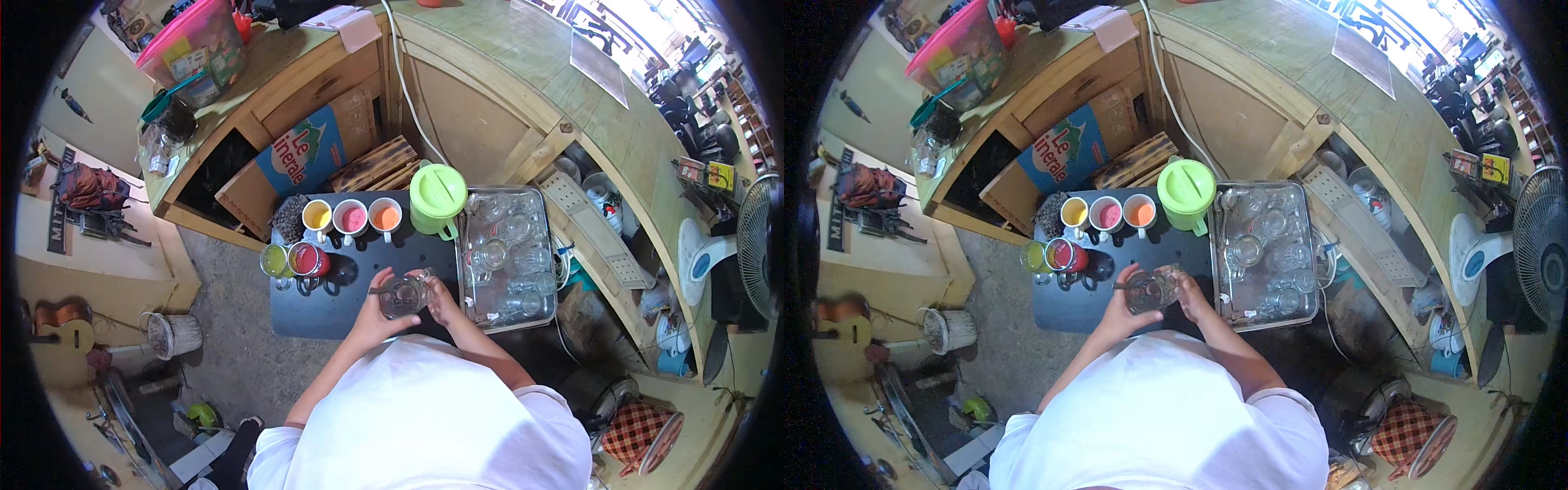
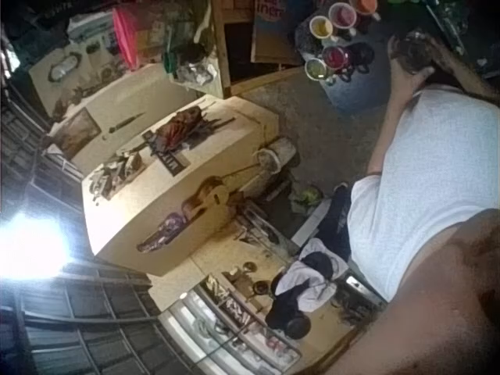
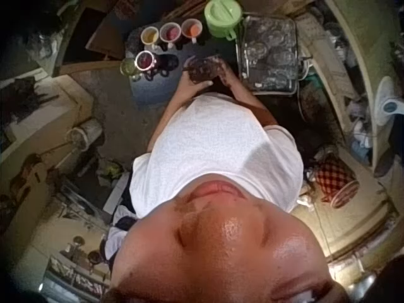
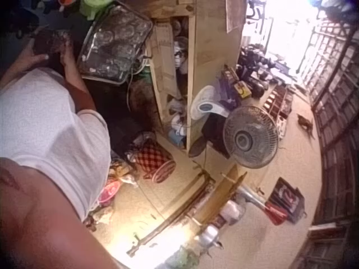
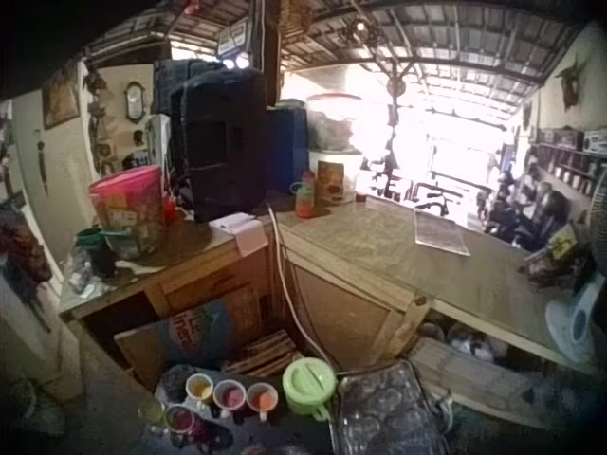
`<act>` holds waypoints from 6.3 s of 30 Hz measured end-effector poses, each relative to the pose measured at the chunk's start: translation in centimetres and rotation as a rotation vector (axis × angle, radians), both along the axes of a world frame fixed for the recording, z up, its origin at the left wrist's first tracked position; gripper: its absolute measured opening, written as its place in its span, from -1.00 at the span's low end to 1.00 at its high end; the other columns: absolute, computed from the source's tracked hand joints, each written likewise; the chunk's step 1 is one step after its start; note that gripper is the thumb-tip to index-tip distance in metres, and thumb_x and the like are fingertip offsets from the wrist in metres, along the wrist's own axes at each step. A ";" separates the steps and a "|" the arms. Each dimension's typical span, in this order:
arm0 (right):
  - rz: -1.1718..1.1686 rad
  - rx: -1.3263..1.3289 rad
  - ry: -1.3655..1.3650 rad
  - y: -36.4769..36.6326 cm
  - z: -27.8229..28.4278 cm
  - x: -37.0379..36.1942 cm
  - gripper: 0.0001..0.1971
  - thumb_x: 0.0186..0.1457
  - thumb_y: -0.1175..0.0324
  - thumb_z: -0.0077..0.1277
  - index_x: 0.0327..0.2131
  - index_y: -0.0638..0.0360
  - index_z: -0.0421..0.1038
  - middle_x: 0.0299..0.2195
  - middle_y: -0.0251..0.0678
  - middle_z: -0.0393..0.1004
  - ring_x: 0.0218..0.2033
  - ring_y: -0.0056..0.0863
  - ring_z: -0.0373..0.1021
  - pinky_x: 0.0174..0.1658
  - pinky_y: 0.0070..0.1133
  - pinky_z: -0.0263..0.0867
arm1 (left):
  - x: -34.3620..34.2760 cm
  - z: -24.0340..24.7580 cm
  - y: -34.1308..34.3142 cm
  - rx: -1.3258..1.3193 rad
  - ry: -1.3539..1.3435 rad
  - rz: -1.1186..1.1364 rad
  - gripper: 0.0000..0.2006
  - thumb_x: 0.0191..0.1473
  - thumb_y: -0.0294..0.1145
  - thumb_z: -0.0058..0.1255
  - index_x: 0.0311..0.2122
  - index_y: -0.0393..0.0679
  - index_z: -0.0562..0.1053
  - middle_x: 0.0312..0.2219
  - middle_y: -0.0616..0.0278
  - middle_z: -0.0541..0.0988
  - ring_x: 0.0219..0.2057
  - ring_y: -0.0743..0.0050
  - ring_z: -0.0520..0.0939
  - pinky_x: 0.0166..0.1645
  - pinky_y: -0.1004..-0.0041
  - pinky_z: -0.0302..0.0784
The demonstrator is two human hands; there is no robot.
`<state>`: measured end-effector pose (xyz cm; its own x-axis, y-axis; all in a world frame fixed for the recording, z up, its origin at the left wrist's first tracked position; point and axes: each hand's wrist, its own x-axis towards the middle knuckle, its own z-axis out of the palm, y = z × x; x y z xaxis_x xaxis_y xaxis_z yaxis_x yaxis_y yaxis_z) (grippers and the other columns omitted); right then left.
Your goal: Preparing flavored drinks by measuring powder/liquid and stirring.
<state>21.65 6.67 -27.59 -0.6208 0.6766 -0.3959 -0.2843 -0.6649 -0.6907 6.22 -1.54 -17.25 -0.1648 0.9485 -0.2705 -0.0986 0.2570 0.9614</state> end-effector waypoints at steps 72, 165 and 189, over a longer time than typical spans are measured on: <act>-0.082 1.424 -0.807 0.1 7.7 -0.8 -0.91 -0.12 0.44 0.09 -0.44 0.12 0.47 -0.37 -0.32 0.37 -0.23 -0.28 0.29 -0.14 -0.40 0.22 | -5.9 -11.6 9.6 -0.344 0.058 -0.005 -0.54 0.09 -0.28 -0.08 0.13 0.03 0.22 -0.28 0.31 0.51 -0.45 0.60 0.44 -0.31 0.56 0.37; -0.443 1.333 -0.760 0.0 17.1 -0.5 -0.93 0.08 0.50 -0.04 -0.37 0.23 0.45 -0.52 -0.25 0.40 -0.49 -0.43 0.35 -0.43 -0.57 0.25 | -7.0 5.7 2.8 0.038 0.179 0.244 -0.74 0.07 -0.31 -0.09 -0.55 -0.27 0.43 -0.68 0.36 0.39 -0.60 0.70 0.37 -0.50 0.60 0.25; -0.506 1.531 -0.341 1.4 24.4 -0.5 -0.92 0.12 0.44 -0.06 -0.36 0.24 0.38 -0.47 -0.25 0.44 -0.47 -0.40 0.38 -0.37 -0.56 0.30 | -5.8 11.1 2.0 0.198 0.276 0.114 -0.68 0.06 -0.28 0.05 -0.58 -0.32 0.35 -0.71 0.35 0.23 -0.63 0.65 0.20 -0.54 0.48 0.08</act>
